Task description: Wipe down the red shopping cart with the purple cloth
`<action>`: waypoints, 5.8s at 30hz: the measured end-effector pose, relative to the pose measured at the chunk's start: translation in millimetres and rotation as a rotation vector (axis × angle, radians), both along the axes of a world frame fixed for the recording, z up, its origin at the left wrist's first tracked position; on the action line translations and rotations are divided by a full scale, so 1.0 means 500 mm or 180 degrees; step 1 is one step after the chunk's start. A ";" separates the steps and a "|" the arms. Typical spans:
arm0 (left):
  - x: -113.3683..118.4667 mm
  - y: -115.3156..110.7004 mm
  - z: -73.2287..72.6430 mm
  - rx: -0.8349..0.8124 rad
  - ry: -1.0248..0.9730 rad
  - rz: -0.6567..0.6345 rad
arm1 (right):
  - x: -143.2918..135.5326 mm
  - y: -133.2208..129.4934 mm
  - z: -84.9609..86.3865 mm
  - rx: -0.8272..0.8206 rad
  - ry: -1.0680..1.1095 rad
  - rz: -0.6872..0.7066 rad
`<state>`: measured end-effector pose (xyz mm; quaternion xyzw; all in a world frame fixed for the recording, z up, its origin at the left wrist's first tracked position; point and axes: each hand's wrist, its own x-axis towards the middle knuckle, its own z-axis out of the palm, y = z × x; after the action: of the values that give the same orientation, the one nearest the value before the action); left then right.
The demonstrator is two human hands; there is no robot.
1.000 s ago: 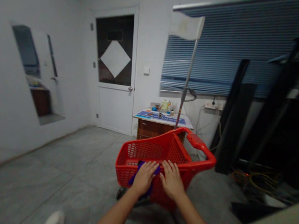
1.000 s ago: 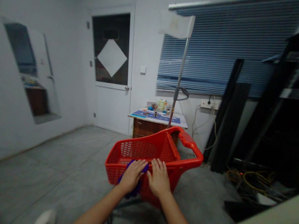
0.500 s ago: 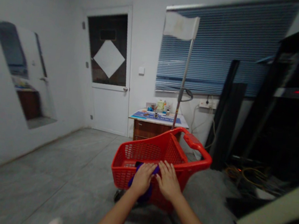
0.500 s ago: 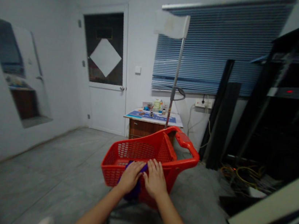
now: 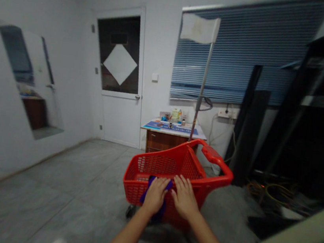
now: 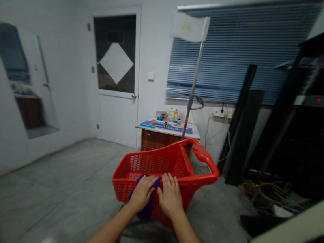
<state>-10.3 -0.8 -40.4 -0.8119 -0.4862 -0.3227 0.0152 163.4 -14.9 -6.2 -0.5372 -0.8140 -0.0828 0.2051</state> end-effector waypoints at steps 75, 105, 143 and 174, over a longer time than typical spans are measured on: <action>0.019 -0.002 0.006 0.0036 -0.0191 0.0076 | 0.106 -0.004 0.017 0.0815 -0.0027 -0.0583; 0.076 0.013 0.029 0.0090 -0.0018 -0.0482 | 0.119 -0.006 0.014 0.0854 0.0000 -0.0398; 0.107 0.017 0.052 0.0026 -0.0249 -0.0505 | 0.106 -0.005 0.010 0.0895 0.0079 -0.0517; 0.032 0.009 0.026 -0.0045 -0.0176 -0.0249 | 0.156 -0.001 0.013 0.1266 -0.0145 -0.0372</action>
<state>5.5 3.6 -27.5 -0.8211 -0.4567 -0.3419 -0.0165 241.5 -15.6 0.4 -0.5304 -0.7534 -0.2657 0.2836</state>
